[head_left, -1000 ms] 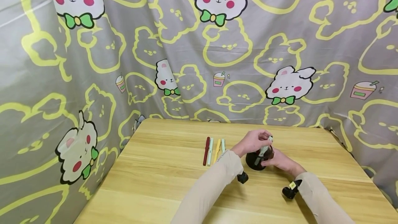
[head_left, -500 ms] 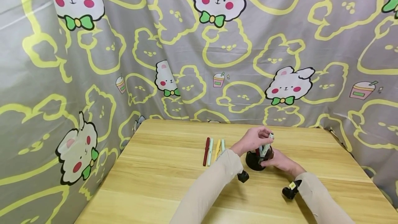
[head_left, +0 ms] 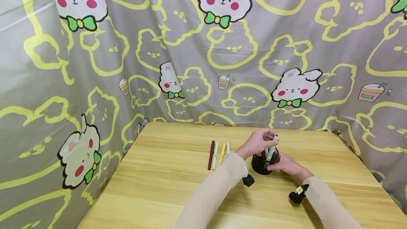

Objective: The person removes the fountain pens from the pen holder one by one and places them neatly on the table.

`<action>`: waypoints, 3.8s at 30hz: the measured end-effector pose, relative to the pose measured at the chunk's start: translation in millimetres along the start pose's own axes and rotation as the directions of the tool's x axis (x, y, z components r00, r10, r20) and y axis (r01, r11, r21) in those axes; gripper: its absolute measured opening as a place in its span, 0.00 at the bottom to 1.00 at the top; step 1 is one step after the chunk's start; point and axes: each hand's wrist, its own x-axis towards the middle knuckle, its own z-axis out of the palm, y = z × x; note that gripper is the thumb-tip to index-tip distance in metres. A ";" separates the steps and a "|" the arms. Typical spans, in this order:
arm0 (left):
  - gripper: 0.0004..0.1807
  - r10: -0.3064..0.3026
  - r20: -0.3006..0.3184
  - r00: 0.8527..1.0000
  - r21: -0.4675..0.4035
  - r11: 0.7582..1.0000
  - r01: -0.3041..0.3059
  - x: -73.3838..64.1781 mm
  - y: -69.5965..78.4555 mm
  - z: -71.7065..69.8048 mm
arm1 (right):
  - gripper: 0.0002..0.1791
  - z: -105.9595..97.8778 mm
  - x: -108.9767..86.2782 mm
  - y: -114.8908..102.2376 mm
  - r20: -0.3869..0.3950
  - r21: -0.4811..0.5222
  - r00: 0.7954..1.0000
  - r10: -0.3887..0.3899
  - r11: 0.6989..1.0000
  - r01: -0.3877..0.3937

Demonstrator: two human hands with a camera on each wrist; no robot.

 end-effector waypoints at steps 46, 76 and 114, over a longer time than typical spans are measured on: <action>0.18 -0.051 -0.292 0.955 -0.372 0.926 -0.064 -18.8 -14.8 -102.0 | 0.45 0.8 2.6 0.0 0.078 0.112 0.991 -0.106 0.989 0.096; 0.18 -0.241 -0.320 0.916 -0.187 0.964 0.189 -70.8 -78.2 -176.3 | 0.45 -0.9 2.5 0.9 0.062 0.147 0.993 -0.101 0.985 0.091; 0.13 -0.363 -0.357 0.861 -0.188 0.931 0.314 -89.4 -141.2 -179.4 | 0.45 0.5 3.7 1.2 0.067 0.151 0.995 -0.075 0.986 0.064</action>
